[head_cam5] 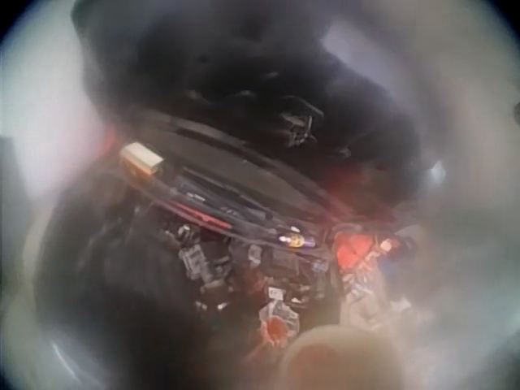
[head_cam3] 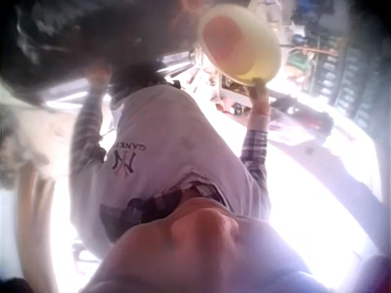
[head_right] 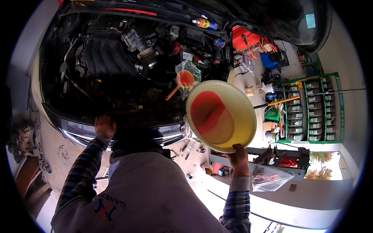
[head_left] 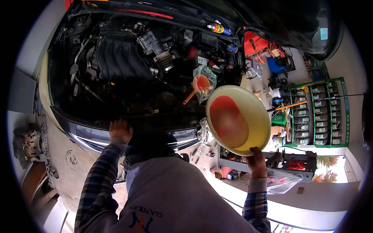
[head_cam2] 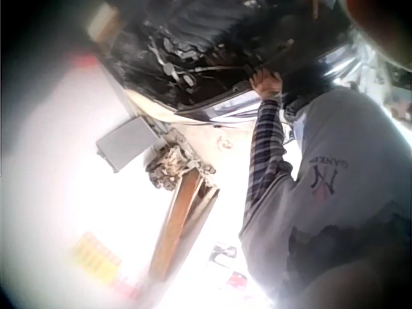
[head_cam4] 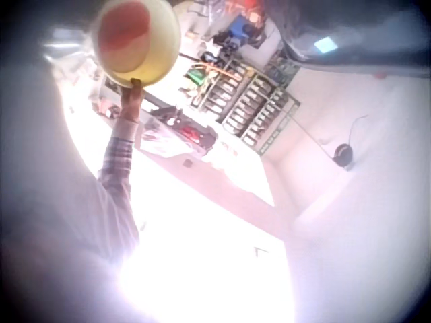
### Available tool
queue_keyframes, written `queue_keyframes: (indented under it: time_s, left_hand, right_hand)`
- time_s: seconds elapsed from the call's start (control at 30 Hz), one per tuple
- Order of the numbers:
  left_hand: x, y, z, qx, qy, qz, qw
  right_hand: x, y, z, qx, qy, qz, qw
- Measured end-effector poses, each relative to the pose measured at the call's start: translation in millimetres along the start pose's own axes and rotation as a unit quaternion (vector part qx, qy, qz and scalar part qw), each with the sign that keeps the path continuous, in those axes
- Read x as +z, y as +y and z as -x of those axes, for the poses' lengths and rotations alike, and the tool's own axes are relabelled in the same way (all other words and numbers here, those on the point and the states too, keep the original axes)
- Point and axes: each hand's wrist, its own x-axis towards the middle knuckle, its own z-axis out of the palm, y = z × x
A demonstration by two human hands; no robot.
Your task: The person pours a red liquid from a yellow bowl into a car engine using a funnel. The person repeatedly lifts the bowl, pours the liquid, and then sets the bowl down on the floor. The person also handles a plastic bag containing the funnel and wipes the engine area with a cloth.
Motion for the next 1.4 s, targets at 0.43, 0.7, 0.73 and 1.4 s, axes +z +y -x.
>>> queue_keyframes:
  time_s: [0.43,0.7,0.73,1.4]
  left_hand:
    - [-9,0,-4,-0.001,0.041,0.054,0.998]
    - [-13,0,-6,0.023,0.080,0.056,0.995]
    - [-14,1,-7,0.025,0.080,0.059,0.995]
    - [-15,-3,-4,0.018,0.071,0.072,0.995]
  right_hand:
    - [13,-37,-59,0.077,0.031,-0.086,0.993]
    - [24,-59,-75,0.067,0.025,-0.058,0.996]
    - [17,-61,-83,0.085,0.009,-0.048,0.995]
    - [52,-101,-103,0.080,0.010,0.002,0.997]
